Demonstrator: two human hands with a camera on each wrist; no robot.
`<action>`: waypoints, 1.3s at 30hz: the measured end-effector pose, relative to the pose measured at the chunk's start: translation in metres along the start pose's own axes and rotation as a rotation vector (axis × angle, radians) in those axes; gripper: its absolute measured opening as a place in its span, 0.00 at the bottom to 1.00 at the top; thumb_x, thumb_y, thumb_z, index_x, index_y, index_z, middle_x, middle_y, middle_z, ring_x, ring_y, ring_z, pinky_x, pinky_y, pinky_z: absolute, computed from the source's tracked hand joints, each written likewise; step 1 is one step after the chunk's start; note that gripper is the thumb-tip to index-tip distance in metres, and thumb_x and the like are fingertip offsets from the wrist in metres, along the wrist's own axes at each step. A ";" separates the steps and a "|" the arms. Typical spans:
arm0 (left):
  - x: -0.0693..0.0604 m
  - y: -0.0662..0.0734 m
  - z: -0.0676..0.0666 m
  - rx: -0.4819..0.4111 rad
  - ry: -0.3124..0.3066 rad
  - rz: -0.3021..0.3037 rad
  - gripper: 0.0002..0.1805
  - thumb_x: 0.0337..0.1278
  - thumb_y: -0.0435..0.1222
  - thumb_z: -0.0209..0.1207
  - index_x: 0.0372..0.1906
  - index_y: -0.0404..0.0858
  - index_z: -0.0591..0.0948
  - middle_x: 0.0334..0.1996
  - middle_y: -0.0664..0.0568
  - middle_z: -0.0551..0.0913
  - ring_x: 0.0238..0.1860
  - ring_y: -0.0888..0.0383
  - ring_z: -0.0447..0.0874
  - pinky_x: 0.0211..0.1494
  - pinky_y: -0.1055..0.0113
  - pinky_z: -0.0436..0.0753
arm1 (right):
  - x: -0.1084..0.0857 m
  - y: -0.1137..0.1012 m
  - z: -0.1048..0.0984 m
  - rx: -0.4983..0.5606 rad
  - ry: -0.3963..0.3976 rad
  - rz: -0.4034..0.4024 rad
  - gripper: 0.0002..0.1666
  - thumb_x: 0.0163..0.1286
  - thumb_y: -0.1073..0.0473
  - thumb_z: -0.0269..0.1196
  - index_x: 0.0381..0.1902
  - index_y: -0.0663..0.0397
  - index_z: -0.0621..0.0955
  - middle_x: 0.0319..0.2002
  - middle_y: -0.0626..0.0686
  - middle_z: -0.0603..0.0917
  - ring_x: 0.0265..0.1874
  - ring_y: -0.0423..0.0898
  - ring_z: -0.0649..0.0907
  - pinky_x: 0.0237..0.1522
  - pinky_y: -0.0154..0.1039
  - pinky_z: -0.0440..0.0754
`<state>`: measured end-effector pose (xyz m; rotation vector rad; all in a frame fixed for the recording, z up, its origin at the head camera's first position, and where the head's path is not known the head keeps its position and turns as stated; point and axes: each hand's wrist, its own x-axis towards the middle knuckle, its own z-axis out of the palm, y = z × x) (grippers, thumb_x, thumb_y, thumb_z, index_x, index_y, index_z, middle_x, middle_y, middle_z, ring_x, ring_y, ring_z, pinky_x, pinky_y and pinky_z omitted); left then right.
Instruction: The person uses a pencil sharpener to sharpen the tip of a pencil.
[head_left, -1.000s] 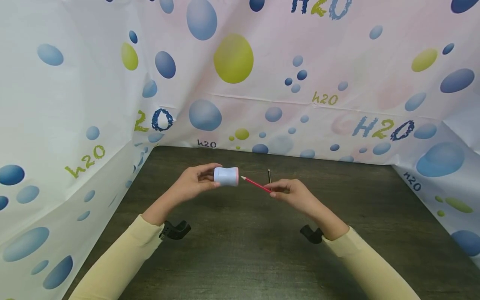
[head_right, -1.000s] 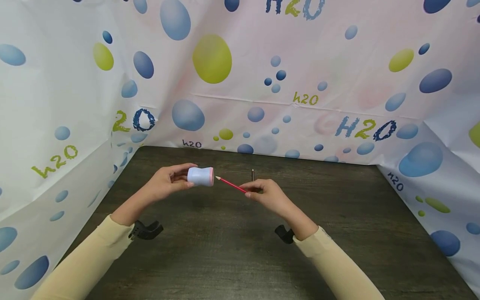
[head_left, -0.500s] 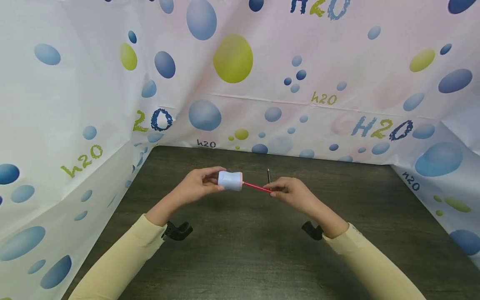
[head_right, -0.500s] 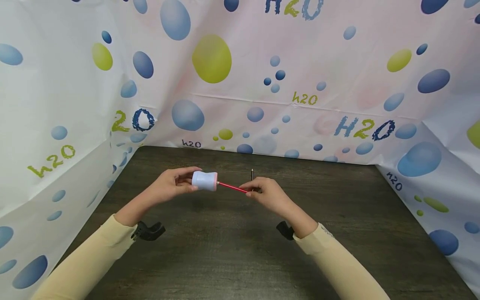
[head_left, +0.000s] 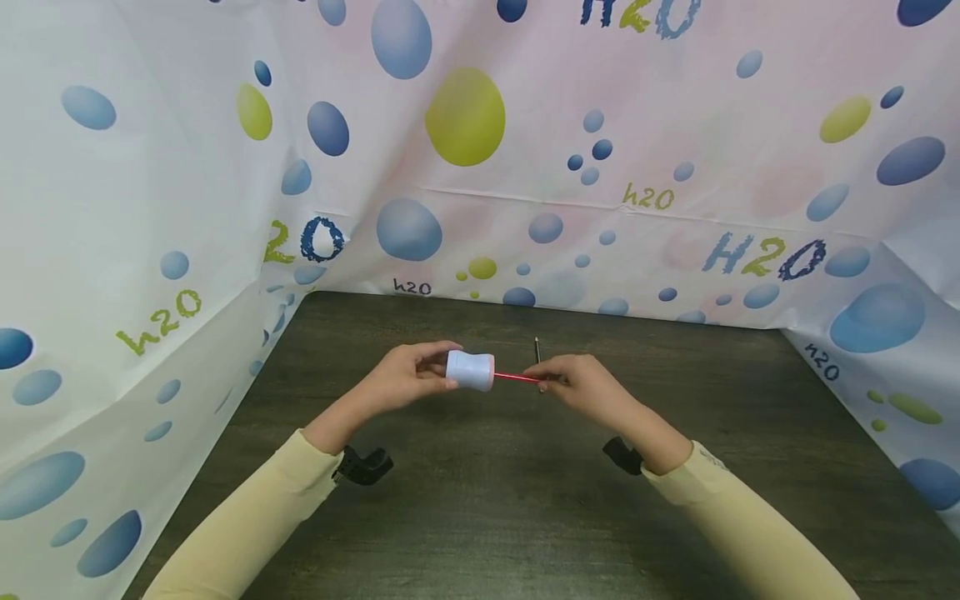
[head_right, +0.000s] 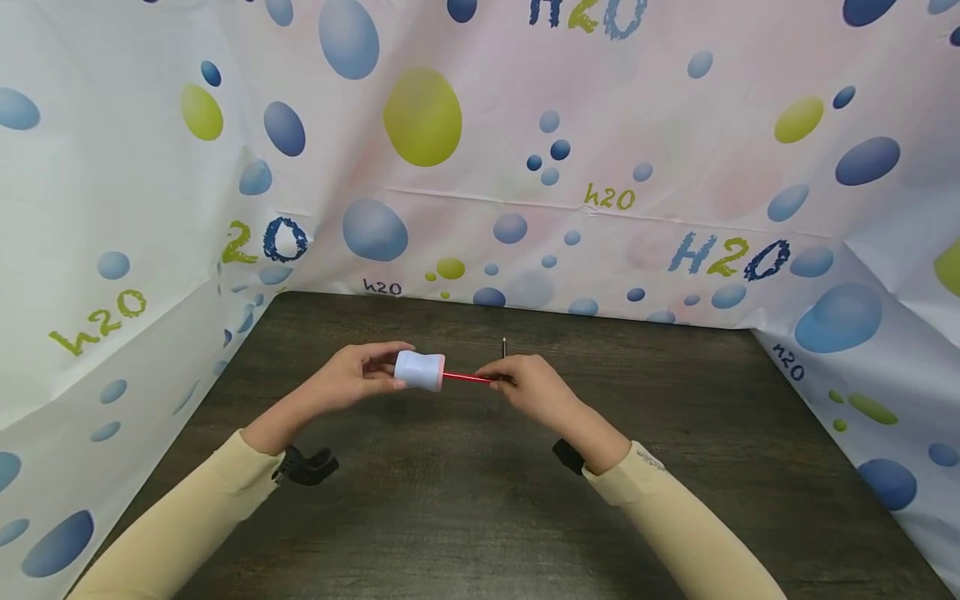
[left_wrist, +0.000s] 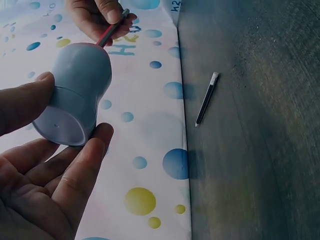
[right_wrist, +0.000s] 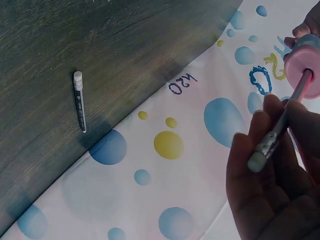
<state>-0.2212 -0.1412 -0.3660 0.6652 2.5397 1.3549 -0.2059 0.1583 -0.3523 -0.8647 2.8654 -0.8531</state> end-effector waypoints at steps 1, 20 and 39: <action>0.000 0.000 0.001 -0.002 -0.001 -0.001 0.30 0.67 0.35 0.65 0.71 0.30 0.73 0.60 0.32 0.82 0.59 0.41 0.85 0.60 0.51 0.88 | 0.000 0.000 0.000 -0.010 -0.002 -0.006 0.16 0.71 0.69 0.63 0.55 0.61 0.86 0.47 0.60 0.91 0.40 0.51 0.89 0.37 0.37 0.83; 0.004 -0.001 0.010 -0.083 0.006 -0.030 0.30 0.67 0.33 0.64 0.71 0.29 0.72 0.62 0.31 0.80 0.62 0.39 0.84 0.60 0.52 0.88 | 0.005 0.003 0.012 -0.031 0.123 -0.170 0.16 0.68 0.69 0.66 0.53 0.59 0.88 0.43 0.58 0.91 0.33 0.45 0.86 0.32 0.31 0.79; 0.007 -0.009 0.021 -0.133 0.067 -0.019 0.29 0.63 0.30 0.67 0.68 0.28 0.76 0.61 0.30 0.81 0.59 0.39 0.86 0.55 0.55 0.90 | 0.010 0.002 0.029 -0.118 0.250 -0.240 0.20 0.62 0.80 0.64 0.48 0.61 0.90 0.40 0.60 0.92 0.40 0.55 0.91 0.41 0.46 0.91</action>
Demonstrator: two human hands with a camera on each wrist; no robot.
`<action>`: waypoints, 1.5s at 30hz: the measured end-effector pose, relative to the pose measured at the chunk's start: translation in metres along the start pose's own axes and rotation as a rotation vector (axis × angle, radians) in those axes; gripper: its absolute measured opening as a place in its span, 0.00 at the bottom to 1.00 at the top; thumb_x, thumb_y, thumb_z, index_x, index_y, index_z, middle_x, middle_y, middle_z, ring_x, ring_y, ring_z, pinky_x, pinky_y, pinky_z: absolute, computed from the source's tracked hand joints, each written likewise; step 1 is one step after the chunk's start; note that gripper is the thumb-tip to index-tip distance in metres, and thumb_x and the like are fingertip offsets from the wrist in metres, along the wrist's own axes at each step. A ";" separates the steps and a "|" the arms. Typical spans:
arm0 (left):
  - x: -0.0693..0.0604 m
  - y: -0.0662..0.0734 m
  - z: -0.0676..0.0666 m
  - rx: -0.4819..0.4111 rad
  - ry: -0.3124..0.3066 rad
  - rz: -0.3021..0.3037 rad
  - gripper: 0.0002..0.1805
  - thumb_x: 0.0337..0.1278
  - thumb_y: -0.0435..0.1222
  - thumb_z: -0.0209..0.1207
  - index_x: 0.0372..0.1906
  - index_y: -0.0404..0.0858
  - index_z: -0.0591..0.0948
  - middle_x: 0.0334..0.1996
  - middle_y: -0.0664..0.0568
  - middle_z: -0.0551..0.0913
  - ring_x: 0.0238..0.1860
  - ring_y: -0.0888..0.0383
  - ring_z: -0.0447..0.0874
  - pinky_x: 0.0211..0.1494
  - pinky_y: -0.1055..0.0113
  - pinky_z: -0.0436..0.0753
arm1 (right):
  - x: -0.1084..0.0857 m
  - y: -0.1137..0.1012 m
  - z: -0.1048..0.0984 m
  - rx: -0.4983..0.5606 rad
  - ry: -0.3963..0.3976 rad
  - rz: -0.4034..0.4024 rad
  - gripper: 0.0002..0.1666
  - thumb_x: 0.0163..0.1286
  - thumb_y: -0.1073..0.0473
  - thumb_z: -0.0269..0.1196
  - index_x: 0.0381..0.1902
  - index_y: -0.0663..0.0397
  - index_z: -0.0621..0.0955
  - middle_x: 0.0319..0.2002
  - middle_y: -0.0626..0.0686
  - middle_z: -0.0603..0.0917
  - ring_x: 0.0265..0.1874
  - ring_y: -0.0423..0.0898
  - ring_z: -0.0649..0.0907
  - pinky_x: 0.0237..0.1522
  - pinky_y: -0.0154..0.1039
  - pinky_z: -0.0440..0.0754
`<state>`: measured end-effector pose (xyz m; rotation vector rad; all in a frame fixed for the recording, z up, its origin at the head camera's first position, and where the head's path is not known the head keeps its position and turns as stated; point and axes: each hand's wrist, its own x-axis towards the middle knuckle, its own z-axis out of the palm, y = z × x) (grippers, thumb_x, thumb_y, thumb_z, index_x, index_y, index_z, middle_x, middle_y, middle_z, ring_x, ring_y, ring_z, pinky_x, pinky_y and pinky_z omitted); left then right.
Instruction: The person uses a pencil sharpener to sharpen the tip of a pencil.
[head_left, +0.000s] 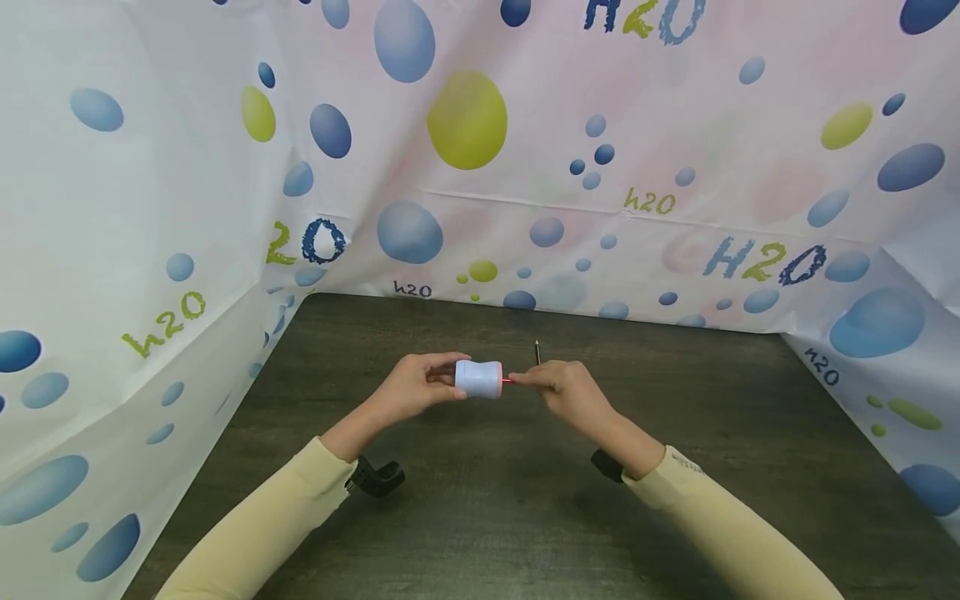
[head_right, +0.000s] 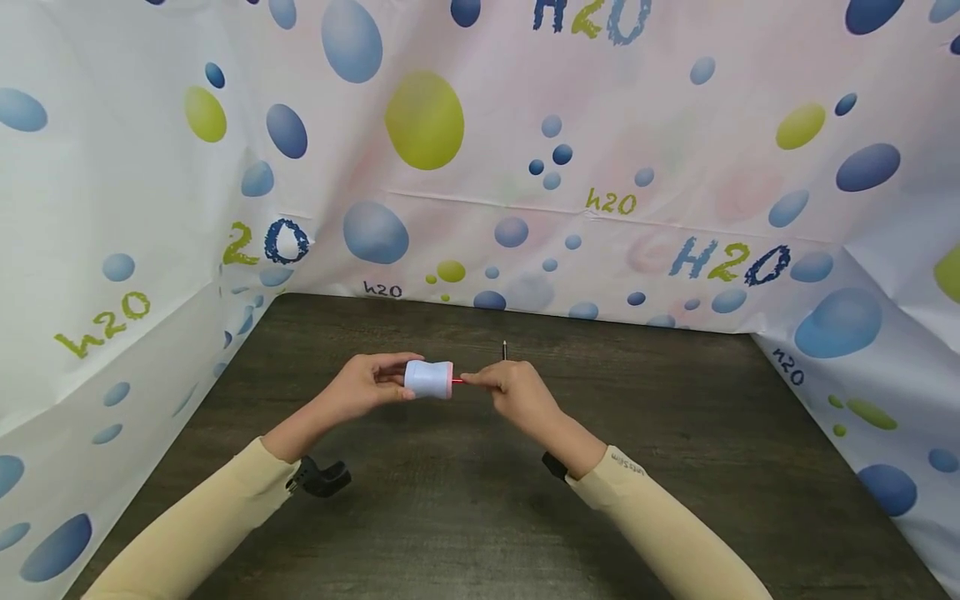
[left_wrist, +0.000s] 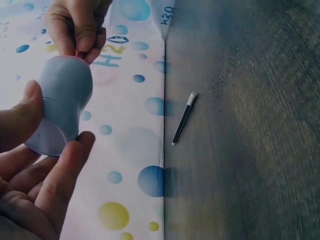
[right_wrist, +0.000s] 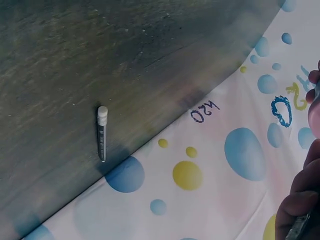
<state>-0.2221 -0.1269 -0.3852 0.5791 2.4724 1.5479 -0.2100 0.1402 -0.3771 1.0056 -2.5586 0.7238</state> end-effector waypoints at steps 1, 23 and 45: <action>0.000 0.000 0.000 0.007 0.002 0.004 0.29 0.63 0.30 0.67 0.68 0.29 0.76 0.61 0.30 0.82 0.59 0.40 0.87 0.55 0.56 0.90 | 0.000 0.000 -0.001 0.015 -0.010 0.013 0.20 0.63 0.80 0.64 0.48 0.61 0.90 0.40 0.60 0.92 0.40 0.54 0.91 0.41 0.44 0.91; 0.005 -0.001 -0.004 -0.144 -0.079 -0.146 0.39 0.74 0.60 0.52 0.66 0.27 0.76 0.54 0.32 0.86 0.55 0.38 0.88 0.60 0.45 0.87 | -0.009 0.012 0.001 -0.153 0.240 -0.180 0.21 0.55 0.80 0.70 0.45 0.59 0.91 0.36 0.56 0.92 0.36 0.50 0.89 0.37 0.44 0.90; 0.002 0.000 -0.007 0.052 0.032 -0.030 0.30 0.56 0.36 0.74 0.62 0.28 0.81 0.57 0.35 0.86 0.56 0.43 0.89 0.55 0.54 0.90 | 0.008 0.002 -0.010 0.180 -0.155 0.234 0.17 0.68 0.75 0.62 0.50 0.60 0.89 0.42 0.63 0.92 0.14 0.39 0.69 0.19 0.30 0.63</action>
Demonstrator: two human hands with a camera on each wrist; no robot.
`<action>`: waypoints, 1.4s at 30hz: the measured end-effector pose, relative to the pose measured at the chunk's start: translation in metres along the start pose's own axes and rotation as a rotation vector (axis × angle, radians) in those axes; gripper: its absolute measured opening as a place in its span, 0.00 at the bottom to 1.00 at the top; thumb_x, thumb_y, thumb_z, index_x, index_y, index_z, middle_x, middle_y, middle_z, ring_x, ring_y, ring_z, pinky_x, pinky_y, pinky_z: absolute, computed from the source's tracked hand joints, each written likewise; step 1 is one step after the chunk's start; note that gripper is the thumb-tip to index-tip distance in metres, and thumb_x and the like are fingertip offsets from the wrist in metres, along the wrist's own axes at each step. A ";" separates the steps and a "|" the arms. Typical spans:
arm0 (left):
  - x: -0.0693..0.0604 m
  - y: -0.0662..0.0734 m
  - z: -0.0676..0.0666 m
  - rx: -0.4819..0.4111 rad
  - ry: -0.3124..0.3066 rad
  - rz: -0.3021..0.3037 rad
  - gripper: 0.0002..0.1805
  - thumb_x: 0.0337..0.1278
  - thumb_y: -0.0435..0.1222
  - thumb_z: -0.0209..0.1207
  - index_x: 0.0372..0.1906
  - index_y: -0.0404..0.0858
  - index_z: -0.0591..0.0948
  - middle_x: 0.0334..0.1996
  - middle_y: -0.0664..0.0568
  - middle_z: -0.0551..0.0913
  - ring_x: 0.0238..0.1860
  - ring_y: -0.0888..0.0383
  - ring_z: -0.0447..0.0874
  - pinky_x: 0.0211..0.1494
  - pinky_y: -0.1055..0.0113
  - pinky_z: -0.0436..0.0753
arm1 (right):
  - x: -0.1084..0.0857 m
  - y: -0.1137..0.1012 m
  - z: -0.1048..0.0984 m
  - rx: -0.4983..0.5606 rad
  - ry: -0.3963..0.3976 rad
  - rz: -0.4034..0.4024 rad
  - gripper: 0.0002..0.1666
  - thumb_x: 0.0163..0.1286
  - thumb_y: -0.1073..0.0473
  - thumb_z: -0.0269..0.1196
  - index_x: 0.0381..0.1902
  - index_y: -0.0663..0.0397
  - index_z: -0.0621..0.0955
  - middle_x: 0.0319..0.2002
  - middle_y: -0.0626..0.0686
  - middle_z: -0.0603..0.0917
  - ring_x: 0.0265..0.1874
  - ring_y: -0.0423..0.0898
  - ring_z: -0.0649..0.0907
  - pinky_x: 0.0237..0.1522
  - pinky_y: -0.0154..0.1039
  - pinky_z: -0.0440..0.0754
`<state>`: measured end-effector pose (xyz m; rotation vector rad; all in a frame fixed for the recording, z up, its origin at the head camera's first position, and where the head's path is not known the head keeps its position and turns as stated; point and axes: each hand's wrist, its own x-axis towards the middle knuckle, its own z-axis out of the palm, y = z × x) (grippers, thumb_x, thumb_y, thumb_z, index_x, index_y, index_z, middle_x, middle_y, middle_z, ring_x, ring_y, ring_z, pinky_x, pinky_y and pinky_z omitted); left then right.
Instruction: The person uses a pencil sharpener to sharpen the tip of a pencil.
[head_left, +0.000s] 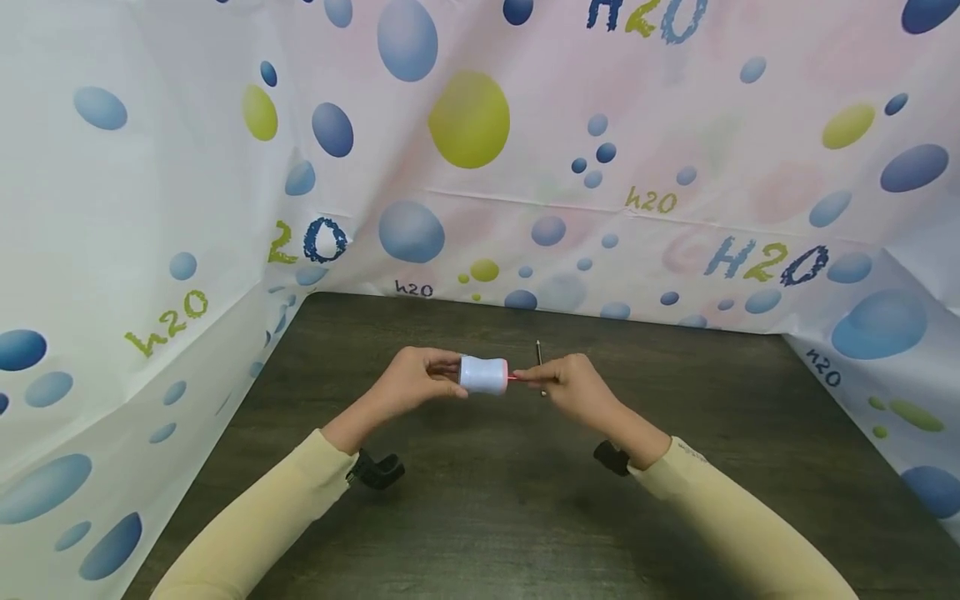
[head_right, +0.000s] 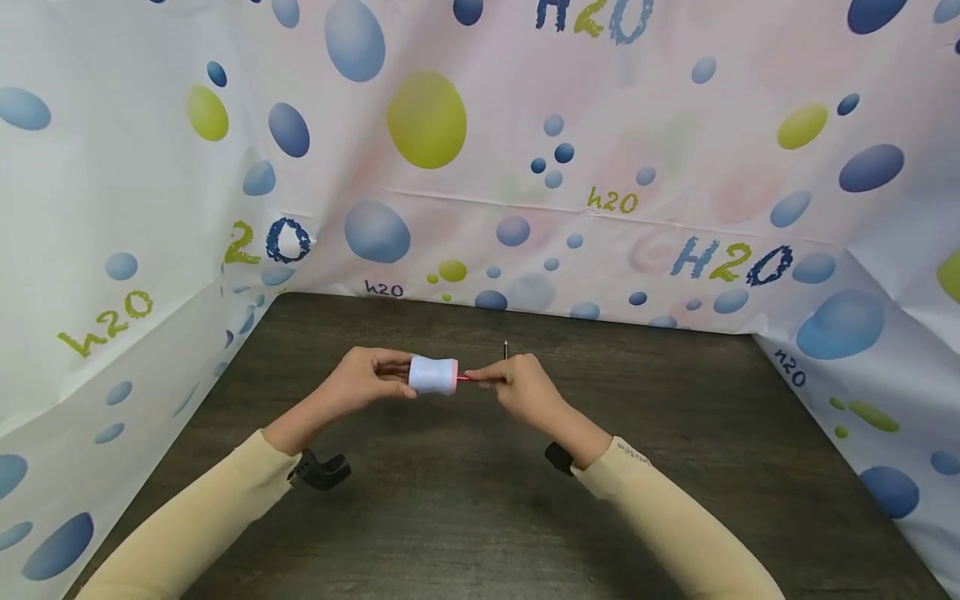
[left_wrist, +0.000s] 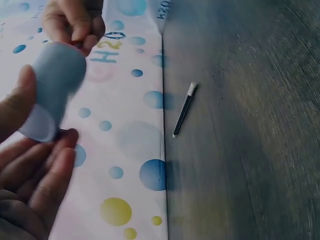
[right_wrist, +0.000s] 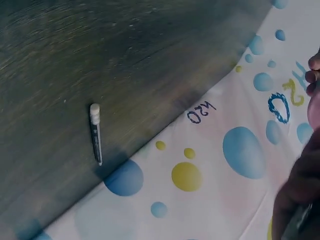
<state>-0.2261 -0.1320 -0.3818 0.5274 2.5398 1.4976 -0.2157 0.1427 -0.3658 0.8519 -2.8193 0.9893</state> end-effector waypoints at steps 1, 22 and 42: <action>-0.001 0.001 0.001 0.028 0.012 0.023 0.30 0.55 0.36 0.74 0.62 0.29 0.81 0.57 0.35 0.86 0.55 0.44 0.89 0.55 0.55 0.90 | 0.002 0.000 -0.003 0.048 -0.047 0.050 0.16 0.70 0.73 0.62 0.51 0.60 0.89 0.43 0.64 0.91 0.16 0.36 0.67 0.20 0.29 0.64; 0.005 0.001 -0.003 -0.141 -0.192 -0.085 0.36 0.79 0.54 0.49 0.71 0.27 0.70 0.57 0.28 0.84 0.45 0.50 0.92 0.55 0.49 0.89 | -0.005 0.023 0.008 -0.378 0.439 -0.549 0.24 0.50 0.83 0.71 0.43 0.58 0.91 0.33 0.54 0.90 0.33 0.49 0.86 0.33 0.42 0.88; -0.003 0.010 0.011 0.133 0.073 0.161 0.30 0.51 0.32 0.75 0.61 0.31 0.82 0.54 0.37 0.88 0.52 0.45 0.90 0.54 0.55 0.90 | -0.003 0.001 -0.008 0.085 -0.022 -0.032 0.13 0.69 0.73 0.63 0.50 0.66 0.88 0.36 0.60 0.92 0.20 0.38 0.76 0.23 0.31 0.72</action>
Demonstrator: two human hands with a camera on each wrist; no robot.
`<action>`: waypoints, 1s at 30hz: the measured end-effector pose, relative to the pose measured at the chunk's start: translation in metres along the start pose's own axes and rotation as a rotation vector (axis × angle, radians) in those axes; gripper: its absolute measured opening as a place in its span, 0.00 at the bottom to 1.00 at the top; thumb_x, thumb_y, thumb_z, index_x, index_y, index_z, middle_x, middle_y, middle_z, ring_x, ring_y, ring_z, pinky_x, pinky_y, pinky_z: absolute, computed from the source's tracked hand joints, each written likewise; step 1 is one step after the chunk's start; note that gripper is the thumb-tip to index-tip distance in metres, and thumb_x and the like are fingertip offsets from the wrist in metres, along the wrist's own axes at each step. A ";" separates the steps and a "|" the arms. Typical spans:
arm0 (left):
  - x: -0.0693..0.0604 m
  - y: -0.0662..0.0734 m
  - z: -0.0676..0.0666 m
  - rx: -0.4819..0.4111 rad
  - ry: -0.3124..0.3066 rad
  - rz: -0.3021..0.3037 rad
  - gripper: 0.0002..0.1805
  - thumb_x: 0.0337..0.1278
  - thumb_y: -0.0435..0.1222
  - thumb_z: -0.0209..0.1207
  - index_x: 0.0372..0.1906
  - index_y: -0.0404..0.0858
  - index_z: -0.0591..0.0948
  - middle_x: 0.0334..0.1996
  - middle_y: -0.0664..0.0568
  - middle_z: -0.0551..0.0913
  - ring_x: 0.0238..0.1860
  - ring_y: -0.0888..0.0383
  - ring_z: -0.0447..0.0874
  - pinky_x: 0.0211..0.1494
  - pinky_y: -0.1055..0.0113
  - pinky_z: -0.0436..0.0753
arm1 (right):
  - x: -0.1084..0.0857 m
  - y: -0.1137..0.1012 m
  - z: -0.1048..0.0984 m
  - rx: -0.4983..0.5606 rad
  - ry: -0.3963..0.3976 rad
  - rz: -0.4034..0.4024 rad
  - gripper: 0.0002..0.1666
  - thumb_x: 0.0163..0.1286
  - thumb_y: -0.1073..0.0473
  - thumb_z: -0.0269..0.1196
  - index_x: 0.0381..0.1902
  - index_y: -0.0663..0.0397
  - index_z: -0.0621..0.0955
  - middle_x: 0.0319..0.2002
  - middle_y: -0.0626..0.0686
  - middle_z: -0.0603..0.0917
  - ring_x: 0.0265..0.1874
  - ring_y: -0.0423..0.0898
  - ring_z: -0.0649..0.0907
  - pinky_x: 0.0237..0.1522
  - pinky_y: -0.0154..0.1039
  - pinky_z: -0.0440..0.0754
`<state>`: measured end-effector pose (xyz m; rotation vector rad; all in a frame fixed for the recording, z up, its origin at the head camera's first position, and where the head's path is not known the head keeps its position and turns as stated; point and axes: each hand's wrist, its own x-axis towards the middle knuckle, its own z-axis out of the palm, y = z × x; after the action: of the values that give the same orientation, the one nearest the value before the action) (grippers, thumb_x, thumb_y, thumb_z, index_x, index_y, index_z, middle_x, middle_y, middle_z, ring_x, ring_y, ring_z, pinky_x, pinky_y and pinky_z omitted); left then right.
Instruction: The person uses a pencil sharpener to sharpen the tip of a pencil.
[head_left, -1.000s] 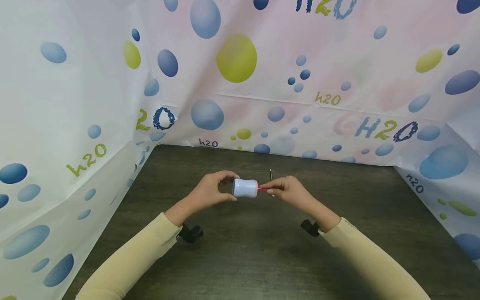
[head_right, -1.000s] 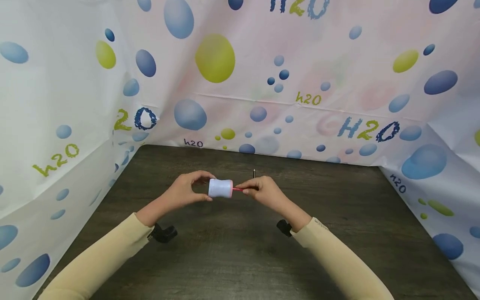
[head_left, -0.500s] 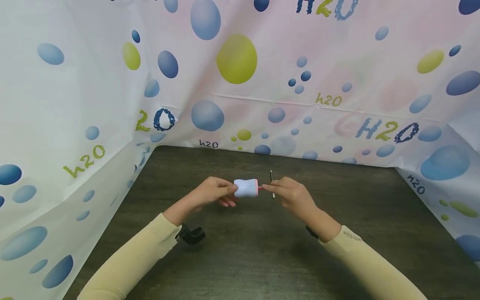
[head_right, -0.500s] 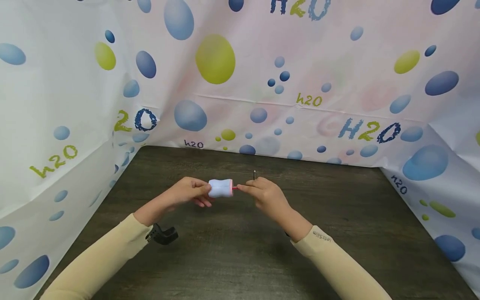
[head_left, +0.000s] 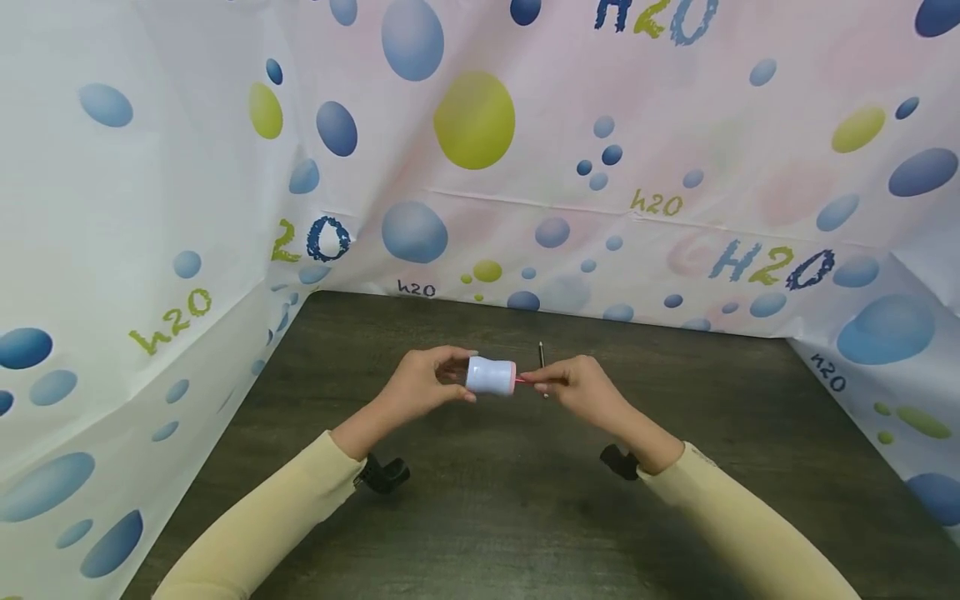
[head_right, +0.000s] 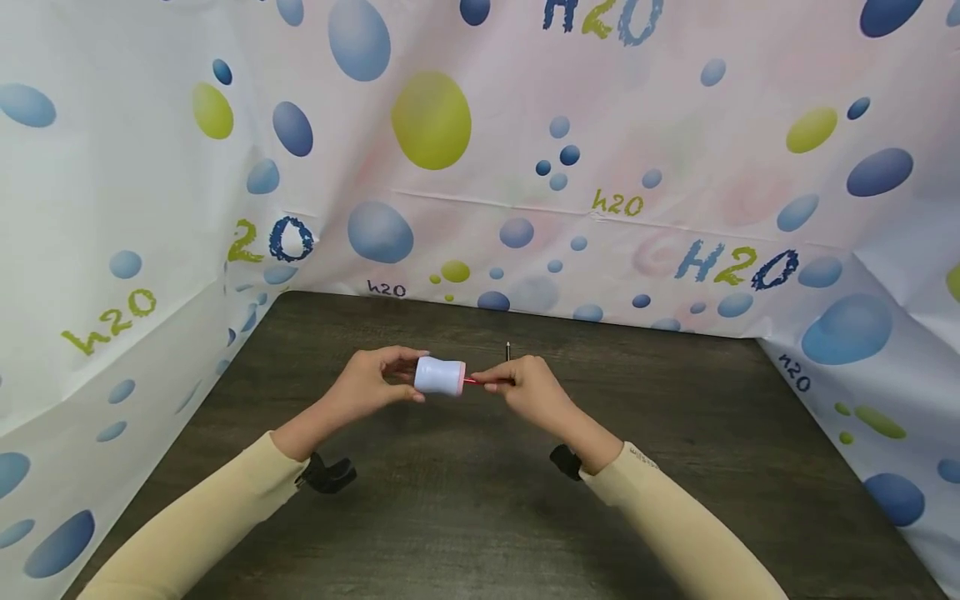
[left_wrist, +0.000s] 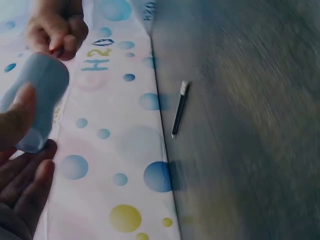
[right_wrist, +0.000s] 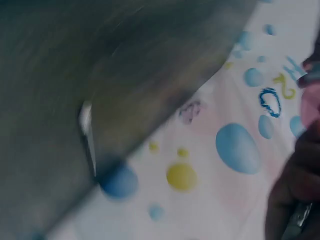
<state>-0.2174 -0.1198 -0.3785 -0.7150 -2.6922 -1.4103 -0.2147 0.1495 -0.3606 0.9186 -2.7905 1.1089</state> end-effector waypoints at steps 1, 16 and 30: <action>-0.001 0.001 0.001 0.047 0.018 0.046 0.30 0.49 0.31 0.76 0.60 0.32 0.82 0.54 0.38 0.88 0.51 0.45 0.91 0.54 0.54 0.90 | 0.001 0.000 -0.003 0.087 -0.052 0.089 0.14 0.71 0.70 0.62 0.51 0.67 0.87 0.35 0.60 0.92 0.20 0.37 0.72 0.23 0.31 0.69; 0.002 -0.005 -0.003 -0.059 -0.095 0.029 0.47 0.64 0.42 0.69 0.81 0.37 0.56 0.74 0.35 0.69 0.69 0.38 0.76 0.69 0.46 0.81 | -0.005 0.015 0.009 -0.267 0.211 -0.205 0.14 0.63 0.72 0.69 0.47 0.57 0.90 0.38 0.56 0.92 0.27 0.45 0.84 0.29 0.36 0.83; 0.004 -0.001 0.003 -0.160 -0.096 -0.180 0.24 0.67 0.37 0.66 0.62 0.28 0.80 0.53 0.35 0.88 0.49 0.44 0.91 0.48 0.55 0.91 | -0.009 0.013 0.019 -0.459 0.408 -0.541 0.22 0.48 0.86 0.69 0.38 0.63 0.91 0.28 0.55 0.91 0.26 0.46 0.87 0.28 0.37 0.86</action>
<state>-0.2209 -0.1170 -0.3803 -0.5743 -2.8023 -1.6909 -0.2102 0.1497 -0.3842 1.1272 -2.1319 0.4792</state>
